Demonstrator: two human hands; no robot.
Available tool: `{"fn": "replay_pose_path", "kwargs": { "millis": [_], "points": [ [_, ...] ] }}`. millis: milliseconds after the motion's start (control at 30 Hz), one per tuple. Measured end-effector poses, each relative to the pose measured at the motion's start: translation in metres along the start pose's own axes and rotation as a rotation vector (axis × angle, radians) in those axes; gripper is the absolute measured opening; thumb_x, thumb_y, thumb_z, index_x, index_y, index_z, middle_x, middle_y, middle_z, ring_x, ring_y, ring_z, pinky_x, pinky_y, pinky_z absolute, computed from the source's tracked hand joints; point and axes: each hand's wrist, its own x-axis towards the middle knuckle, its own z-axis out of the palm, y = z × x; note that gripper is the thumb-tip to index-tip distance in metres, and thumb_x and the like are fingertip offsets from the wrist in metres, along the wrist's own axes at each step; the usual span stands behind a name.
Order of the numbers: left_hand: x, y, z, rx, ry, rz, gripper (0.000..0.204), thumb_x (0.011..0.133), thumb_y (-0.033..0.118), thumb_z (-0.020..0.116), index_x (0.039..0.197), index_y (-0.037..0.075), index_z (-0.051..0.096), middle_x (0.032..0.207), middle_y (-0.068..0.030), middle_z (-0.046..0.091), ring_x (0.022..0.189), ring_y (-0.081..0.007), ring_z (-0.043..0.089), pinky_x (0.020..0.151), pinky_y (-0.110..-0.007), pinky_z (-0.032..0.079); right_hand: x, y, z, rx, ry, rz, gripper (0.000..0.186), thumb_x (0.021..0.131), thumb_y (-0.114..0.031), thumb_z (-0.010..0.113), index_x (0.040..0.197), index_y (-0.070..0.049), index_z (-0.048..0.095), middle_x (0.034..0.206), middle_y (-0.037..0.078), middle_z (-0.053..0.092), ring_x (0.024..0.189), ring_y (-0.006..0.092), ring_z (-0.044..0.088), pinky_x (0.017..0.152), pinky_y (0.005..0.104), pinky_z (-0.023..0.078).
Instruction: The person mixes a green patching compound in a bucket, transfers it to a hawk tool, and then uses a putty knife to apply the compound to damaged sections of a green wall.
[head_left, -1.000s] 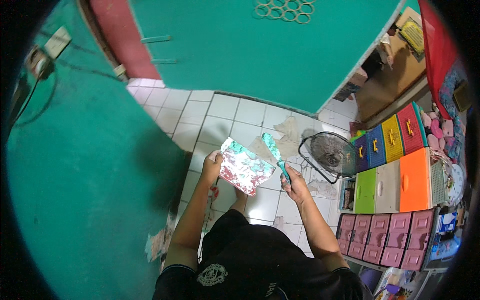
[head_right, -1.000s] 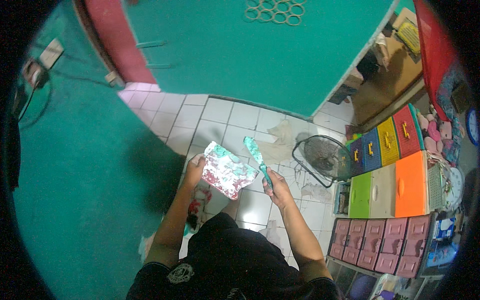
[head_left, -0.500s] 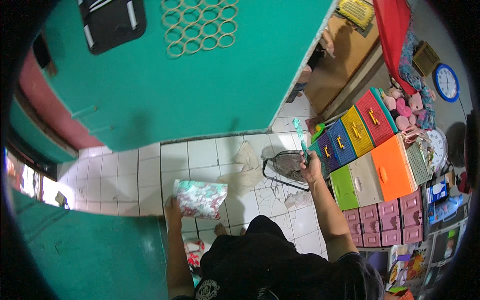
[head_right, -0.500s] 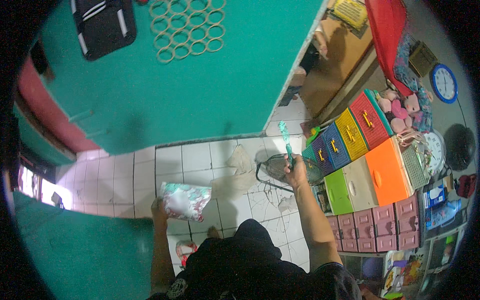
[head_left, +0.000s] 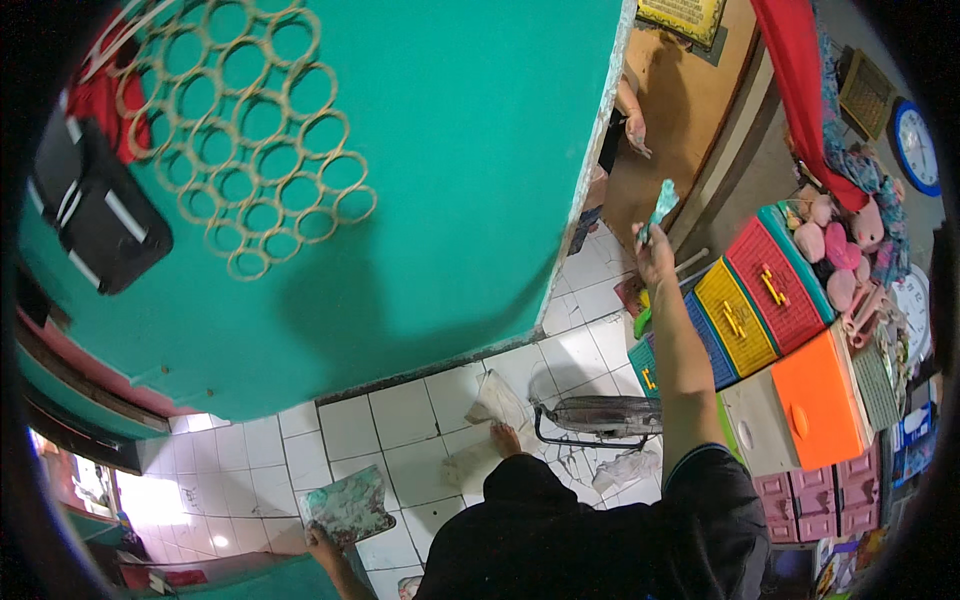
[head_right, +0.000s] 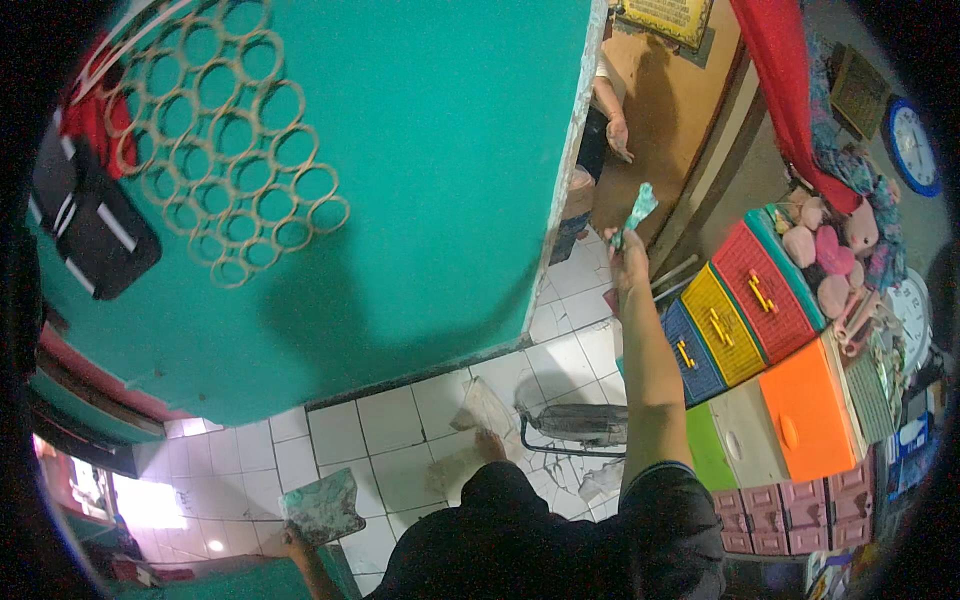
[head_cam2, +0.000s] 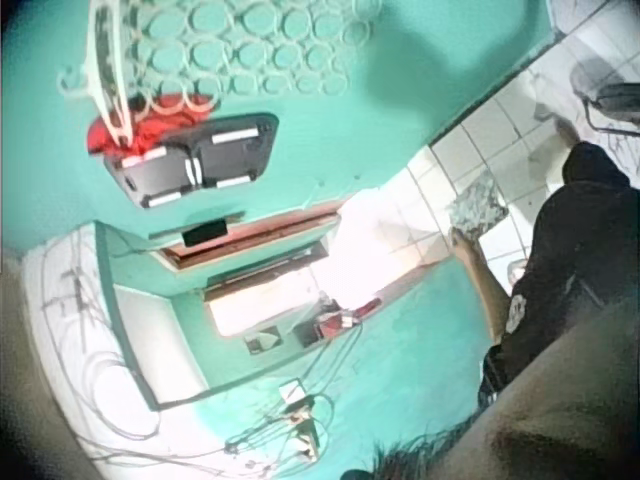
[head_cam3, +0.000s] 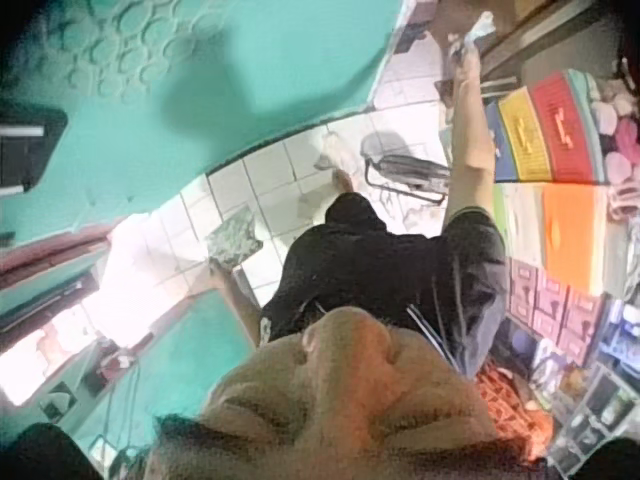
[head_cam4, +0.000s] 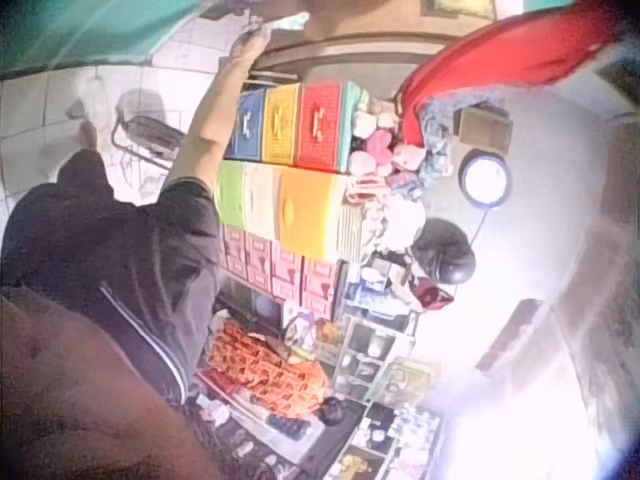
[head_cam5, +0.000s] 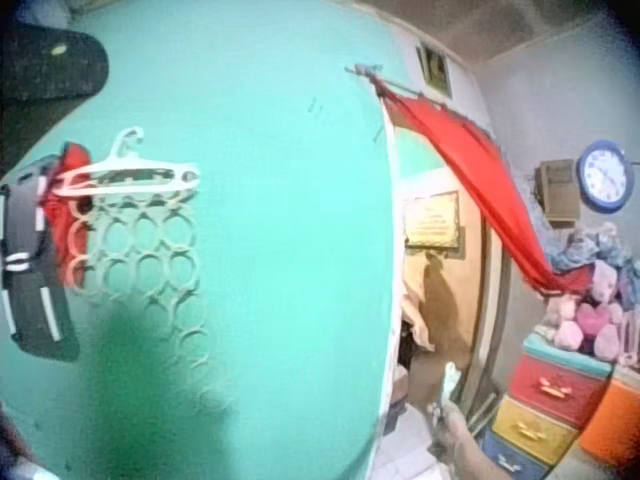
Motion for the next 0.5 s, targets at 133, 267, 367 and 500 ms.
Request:
{"fn": "replay_pose_path", "kwargs": {
  "millis": [133,267,367,500],
  "points": [
    [-0.013,0.039,0.044,-0.103,0.182,0.082,0.041,0.092,0.029,0.050,0.113,-0.007,0.055,0.100,-0.0145,0.060,0.088,-0.0218,0.057,0.073,-0.032,0.048,0.139,-0.023,0.018,0.056,0.030,-0.081,0.016,0.096,-0.016,0.041,0.102,-0.003,0.048,0.089,0.011,0.059,0.069,0.0162,0.058,0.056,0.0221,0.050],
    [-0.045,0.085,0.076,0.174,0.215,0.000,0.057,0.089,0.044,0.050,0.113,-0.007,0.057,0.098,-0.0212,0.062,0.082,-0.0240,0.057,0.069,-0.035,0.048,0.238,-0.032,0.029,0.011,0.092,-0.113,0.016,0.097,-0.015,0.040,0.104,-0.002,0.045,0.092,0.013,0.058,0.073,0.0162,0.059,0.058,0.0223,0.051],
    [-0.039,0.096,0.094,0.202,0.246,0.031,0.045,0.090,0.034,0.050,0.107,-0.006,0.059,0.087,-0.0146,0.062,0.074,-0.0226,0.055,0.064,-0.034,0.047,0.281,-0.033,0.034,0.025,0.109,-0.121,0.022,0.097,-0.015,0.041,0.109,0.001,0.048,0.095,0.014,0.059,0.072,0.0159,0.058,0.064,0.0221,0.054],
    [0.001,0.077,0.103,0.139,0.188,0.328,0.039,0.091,0.028,0.051,0.111,-0.005,0.057,0.094,-0.0149,0.061,0.085,-0.0223,0.057,0.072,-0.033,0.048,0.318,-0.023,0.037,0.067,0.245,-0.123,0.022,0.094,-0.012,0.046,0.109,0.003,0.053,0.090,0.012,0.061,0.073,0.0159,0.059,0.066,0.0229,0.053]
  ]
}}
